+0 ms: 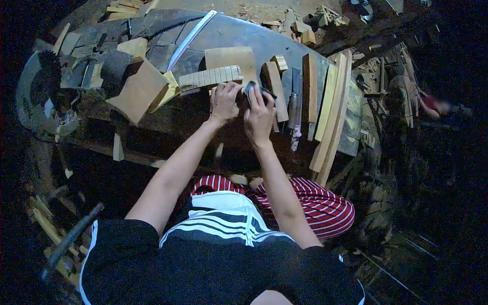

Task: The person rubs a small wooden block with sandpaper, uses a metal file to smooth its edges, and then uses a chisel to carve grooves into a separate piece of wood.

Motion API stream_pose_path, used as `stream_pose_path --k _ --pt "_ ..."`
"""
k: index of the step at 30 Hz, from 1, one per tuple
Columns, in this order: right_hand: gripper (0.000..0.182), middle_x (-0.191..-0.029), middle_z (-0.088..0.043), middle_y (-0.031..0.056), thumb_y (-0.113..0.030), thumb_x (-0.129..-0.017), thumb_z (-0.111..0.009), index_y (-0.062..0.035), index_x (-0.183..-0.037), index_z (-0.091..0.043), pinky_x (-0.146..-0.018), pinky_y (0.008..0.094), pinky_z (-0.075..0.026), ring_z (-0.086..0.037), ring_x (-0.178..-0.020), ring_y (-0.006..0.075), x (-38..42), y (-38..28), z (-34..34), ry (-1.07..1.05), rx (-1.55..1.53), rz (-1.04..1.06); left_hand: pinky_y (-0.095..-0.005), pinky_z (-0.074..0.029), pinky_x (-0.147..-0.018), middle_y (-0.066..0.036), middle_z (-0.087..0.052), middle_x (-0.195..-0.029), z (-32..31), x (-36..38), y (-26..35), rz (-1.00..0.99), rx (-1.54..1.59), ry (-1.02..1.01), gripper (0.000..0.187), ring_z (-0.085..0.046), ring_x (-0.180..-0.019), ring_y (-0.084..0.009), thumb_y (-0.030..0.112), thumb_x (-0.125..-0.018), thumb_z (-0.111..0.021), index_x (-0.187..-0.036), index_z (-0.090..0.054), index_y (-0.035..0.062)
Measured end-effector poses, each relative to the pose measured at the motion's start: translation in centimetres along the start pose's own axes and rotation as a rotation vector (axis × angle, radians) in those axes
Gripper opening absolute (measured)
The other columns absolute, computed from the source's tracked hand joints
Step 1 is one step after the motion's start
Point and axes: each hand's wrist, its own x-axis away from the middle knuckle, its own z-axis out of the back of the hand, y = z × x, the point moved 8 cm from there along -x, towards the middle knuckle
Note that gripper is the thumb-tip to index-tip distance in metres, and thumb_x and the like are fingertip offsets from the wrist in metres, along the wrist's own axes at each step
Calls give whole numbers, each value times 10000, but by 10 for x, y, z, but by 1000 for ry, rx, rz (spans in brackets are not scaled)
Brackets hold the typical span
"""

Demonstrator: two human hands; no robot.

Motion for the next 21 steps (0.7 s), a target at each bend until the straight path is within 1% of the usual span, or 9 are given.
stream_pose_path --k 3,5,7,8,12,15,17,19,21 --pt "634 -1334 -486 -3 -85 -656 -635 -115 -1278 -512 -873 405 -404 -415 -1175 241 -10 4 -13 28 -18 -44 -384 -372 -854 -16 -568 -1041 5 2 1 68 15 6 445 -496 -1016 -238 98 -613 -625 -1054 -605 144" --pt "633 -1349 -474 -4 -84 -659 -624 -119 -1281 -511 -871 401 -403 -409 -1186 243 11 1 2 94 -15 -18 -384 -368 -860 -10 -569 -1037 9 -1 2 16 -24 55 447 -492 -1018 -235 95 -615 -629 -1059 -615 142" --pt "635 -1372 -453 -7 -65 -660 -617 -120 -1283 -509 -890 397 -388 -403 -1196 247 42 -2 5 -48 -11 3 -376 -361 -866 -5 -572 -1030 8 0 1 41 19 30 459 -490 -1018 -230 91 -607 -633 -1064 -626 134" --pt "604 -1367 -462 39 -26 -705 -534 -89 -1304 -489 -966 415 -343 -390 -1201 288 44 -3 8 -78 -73 2 -376 -361 -864 -3 -573 -1027 8 0 1 45 29 41 457 -490 -1017 -229 86 -604 -632 -1059 -632 130" --pt "597 -1356 -473 39 -8 -694 -512 -85 -1286 -505 -945 410 -358 -402 -1186 283 7 1 1 34 -130 23 -375 -367 -848 0 -580 -1021 8 -1 3 -2 31 76 445 -500 -1001 -225 57 -615 -619 -1056 -640 121" --pt "592 -1348 -480 63 -25 -695 -506 -70 -1285 -504 -926 423 -355 -402 -1183 288 -7 1 -10 49 -128 -37 -375 -369 -845 -3 -587 -1021 7 1 0 8 4 91 416 -512 -992 -225 49 -643 -603 -1052 -640 115" --pt "611 -1361 -468 65 -15 -687 -488 -67 -1296 -495 -924 418 -344 -397 -1189 288 14 -5 -2 67 -121 7 -381 -369 -847 -7 -587 -1022 9 1 2 -14 7 82 387 -514 -1000 -225 53 -664 -595 -1044 -643 114" --pt "643 -1379 -451 56 12 -660 -476 -70 -1297 -498 -924 393 -338 -389 -1201 278 45 -10 -1 -32 -149 -16 -379 -368 -859 -10 -586 -1022 12 2 6 -13 35 86 366 -509 -1016 -225 52 -682 -591 -1039 -644 113" --pt "653 -1395 -429 -23 -56 -638 -625 -132 -1279 -527 -905 382 -388 -401 -1187 231 48 -10 -1 -42 -53 25 -374 -364 -873 -13 -585 -1018 12 4 5 12 30 111 359 -503 -1023 -231 48 -689 -590 -1038 -644 113"
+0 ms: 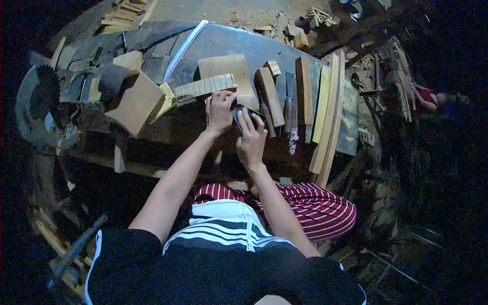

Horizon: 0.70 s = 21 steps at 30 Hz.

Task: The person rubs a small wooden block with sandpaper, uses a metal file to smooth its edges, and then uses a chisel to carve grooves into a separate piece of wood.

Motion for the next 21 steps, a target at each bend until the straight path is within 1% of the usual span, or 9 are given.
stream_pose_path --k 4,6,8,9,12,16,18,20,21 --pt "533 -1271 -533 53 -124 -708 -623 -113 -1235 -548 -883 425 -417 -428 -1153 249 -60 19 -12 161 -29 -4 -377 -358 -885 -9 -580 -1024 -12 1 -6 1 -55 -12 396 -492 -1030 -231 104 -669 -640 -1064 -634 124" --pt "413 -1143 -579 125 -170 -793 -590 -87 -1197 -563 -885 443 -412 -474 -1091 277 -86 50 -35 -32 -284 -298 -390 -355 -906 -14 -564 -1056 -10 -5 -8 29 -56 -100 499 -478 -1046 -231 205 -613 -735 -1094 -624 131" --pt "316 -879 -640 173 -221 -909 -495 -46 -1162 -564 -810 423 -431 -563 -931 316 -92 63 -31 -51 204 -40 -409 -350 -932 -16 -545 -1090 -13 -2 -11 79 -10 -191 643 -460 -1066 -233 306 -533 -806 -1121 -613 131" --pt "345 -837 -650 163 -279 -943 -465 -38 -1173 -554 -802 420 -416 -580 -888 313 -84 103 -29 276 -111 -198 -424 -373 -928 -34 -536 -1101 -14 -3 -14 97 -17 -221 733 -447 -1077 -245 376 -493 -825 -1142 -602 120" --pt "511 -1243 -516 238 -365 -933 -483 -26 -1314 -448 -1008 439 -310 -450 -1188 352 -66 130 12 263 -157 -146 -428 -393 -922 -61 -532 -1110 -15 -4 -19 157 175 -218 740 -437 -1088 -262 367 -521 -811 -1175 -581 110" --pt "701 -1358 -399 257 -495 -880 -520 0 -1356 -382 -1073 437 -236 -369 -1271 358 -53 139 35 105 52 -368 -380 -449 -887 -122 -561 -1076 -21 -4 -10 208 569 -312 779 -532 -1009 -270 343 -565 -798 -1237 -516 67" --pt "706 -1347 -419 253 -528 -881 -496 -36 -1372 -374 -1071 427 -249 -399 -1257 348 -48 131 15 -89 -662 -441 -359 -475 -861 -147 -569 -1080 -20 -4 -4 190 592 -320 788 -583 -966 -271 281 -566 -810 -1244 -488 39" --pt "556 -1031 -620 108 -457 -920 -476 -51 -1300 -460 -768 321 -473 -598 -859 181 -32 124 -36 -191 -858 -471 -342 -478 -868 -160 -566 -1108 -31 0 2 216 731 -379 797 -595 -979 -272 203 -553 -816 -1247 -466 24" --pt "470 -941 -612 54 -406 -927 -493 -48 -1231 -515 -652 278 -461 -561 -747 94 -16 96 -49 -324 -1269 -672 -326 -477 -872 -132 -574 -1107 -18 -2 17 114 605 -359 754 -587 -992 -232 182 -594 -819 -1239 -465 15"
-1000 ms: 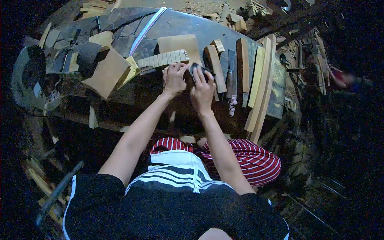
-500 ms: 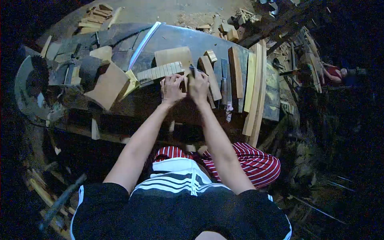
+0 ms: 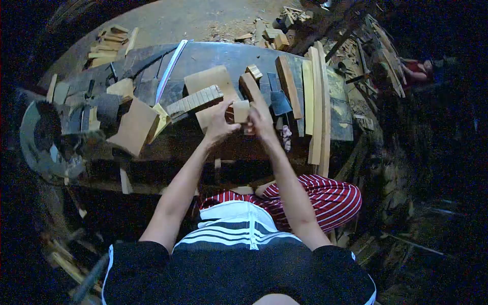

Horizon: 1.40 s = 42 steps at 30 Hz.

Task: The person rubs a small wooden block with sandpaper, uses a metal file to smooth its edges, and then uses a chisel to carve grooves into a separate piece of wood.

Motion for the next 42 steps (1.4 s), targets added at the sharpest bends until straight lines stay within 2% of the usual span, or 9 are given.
stream_pose_path --k 2,18,25,27,31,33,36,41,42 --pt "391 -946 -634 163 -303 -950 -469 35 -1133 -543 -781 376 -456 -606 -869 258 24 -32 -10 224 283 515 -315 -475 -871 -116 -573 -1118 -7 8 13 -15 149 -88 705 -578 -1000 -207 185 -642 -803 -1237 -467 13" --pt "393 -1011 -621 88 -335 -949 -481 -9 -1157 -552 -810 288 -451 -571 -901 151 46 51 59 372 -151 135 -245 -452 -674 -44 -635 -840 -75 17 5 244 243 -140 228 -561 -736 -98 176 -886 -574 -1061 -615 35" --pt "350 -768 -491 -7 -443 -937 -475 -130 -1088 -441 -438 223 -392 -474 -555 89 49 41 256 1131 -422 339 -257 -478 -740 -79 -660 -906 -29 6 -23 54 39 52 160 -621 -815 -138 75 -866 -578 -1000 -640 12" --pt "670 -967 -507 87 -442 -945 -435 -122 -1444 -123 -417 273 -365 -451 -563 142 37 64 318 1166 -552 288 -262 -486 -737 -81 -663 -914 -18 7 -25 106 13 45 164 -626 -824 -144 85 -868 -580 -1002 -642 12" --pt "358 -718 -526 59 -385 -976 -381 -126 -1223 -375 -380 265 -402 -491 -494 134 34 68 416 1233 -290 526 -276 -493 -716 -90 -665 -909 -2 8 -20 101 -102 133 166 -630 -824 -153 99 -873 -576 -1003 -645 24" --pt "335 -1006 -562 90 -265 -950 -456 -88 -1232 -430 -689 302 -490 -570 -829 186 16 95 450 1219 9 629 -282 -494 -697 -100 -666 -887 0 9 -27 100 -106 130 168 -637 -803 -162 116 -870 -581 -1002 -648 35" --pt "598 -1337 -442 202 -249 -878 -508 -35 -1396 -301 -1008 399 -339 -439 -1201 351 2 126 447 983 676 -155 -290 -486 -641 -112 -651 -833 -1 6 -31 35 -207 161 173 -624 -678 -184 119 -856 -594 -1005 -642 45" --pt "542 -1287 -447 281 -224 -877 -473 16 -1347 -347 -1032 444 -290 -395 -1210 394 37 79 388 1143 629 -103 -315 -481 -652 -99 -626 -799 -9 -31 -10 103 -215 89 174 -607 -707 -202 117 -846 -598 -1003 -639 53" --pt "511 -1401 -302 100 -325 -915 -465 -133 -1374 -350 -1033 425 -261 -338 -1262 317 36 84 388 1263 775 -108 -330 -476 -707 -104 -613 -836 -16 -49 -14 6 -284 67 219 -594 -780 -228 130 -836 -609 -1043 -622 62"
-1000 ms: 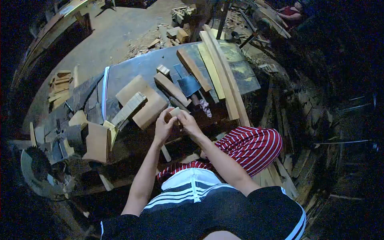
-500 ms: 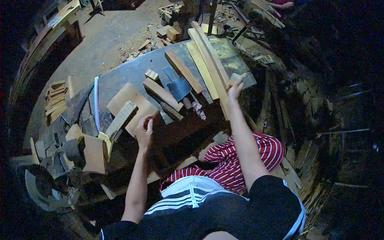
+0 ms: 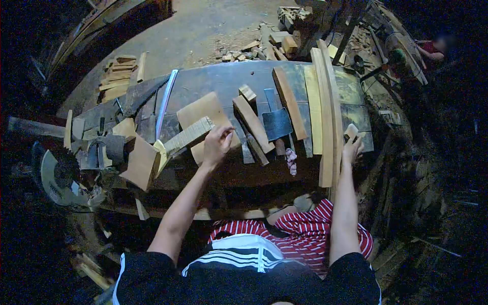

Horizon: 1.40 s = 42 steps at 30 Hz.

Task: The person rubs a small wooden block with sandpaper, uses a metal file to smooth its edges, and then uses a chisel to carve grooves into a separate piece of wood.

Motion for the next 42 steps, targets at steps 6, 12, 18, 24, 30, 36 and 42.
stream_pose_path --k 6,12,18,24,30,36,42 --pt "489 -1444 -233 216 -174 -932 -453 -56 -1392 -332 -1107 445 -160 -221 -1349 364 128 -109 6 35 -357 443 -439 -388 -925 -127 -537 -1076 -54 -108 -3 -171 -412 159 600 -489 -1043 -328 326 -736 -702 -1242 -473 102" --pt "484 -1364 -318 190 -83 -845 -554 -105 -1318 -456 -1066 465 -229 -278 -1283 367 263 -179 37 -269 -254 716 -451 -456 -860 -181 -588 -1056 -81 -149 -39 14 -361 -33 770 -574 -981 -344 394 -596 -773 -1219 -491 42" --pt "420 -1308 -393 165 -105 -845 -564 -91 -1262 -519 -1041 446 -263 -341 -1221 343 278 -171 33 -311 -330 671 -308 -470 -899 -99 -540 -1183 -35 -89 2 54 949 -154 667 -544 -1076 -189 -3 -706 -726 -1285 -398 40" --pt "383 -1175 -486 161 -209 -934 -460 -26 -1269 -484 -968 379 -342 -467 -1112 303 256 -216 39 -394 -546 621 -304 -471 -901 -94 -446 -1287 8 -4 41 256 1143 -288 772 -500 -1136 -198 -102 -713 -595 -1395 -286 91" --pt "445 -1100 -558 95 -338 -980 -393 -47 -1312 -452 -830 299 -448 -570 -937 180 276 -287 73 -954 -1103 285 -336 -456 -961 -101 -430 -1315 48 37 74 147 1178 -337 842 -499 -1150 -197 -84 -638 -585 -1408 -291 90" --pt "364 -1042 -596 114 -237 -958 -468 -55 -1272 -501 -794 274 -479 -589 -890 164 315 -317 106 -881 -939 611 -324 -513 -865 -89 -511 -1202 51 72 93 318 1603 -317 603 -552 -1072 -187 104 -823 -595 -1372 -345 103" --pt "291 -1005 -658 132 -168 -919 -516 -42 -1173 -585 -818 293 -465 -610 -928 173 320 -276 62 -989 -726 531 -226 -483 -412 -104 -601 -899 22 113 30 722 1986 -349 421 -601 -687 -152 427 -956 -400 -1169 -505 79"
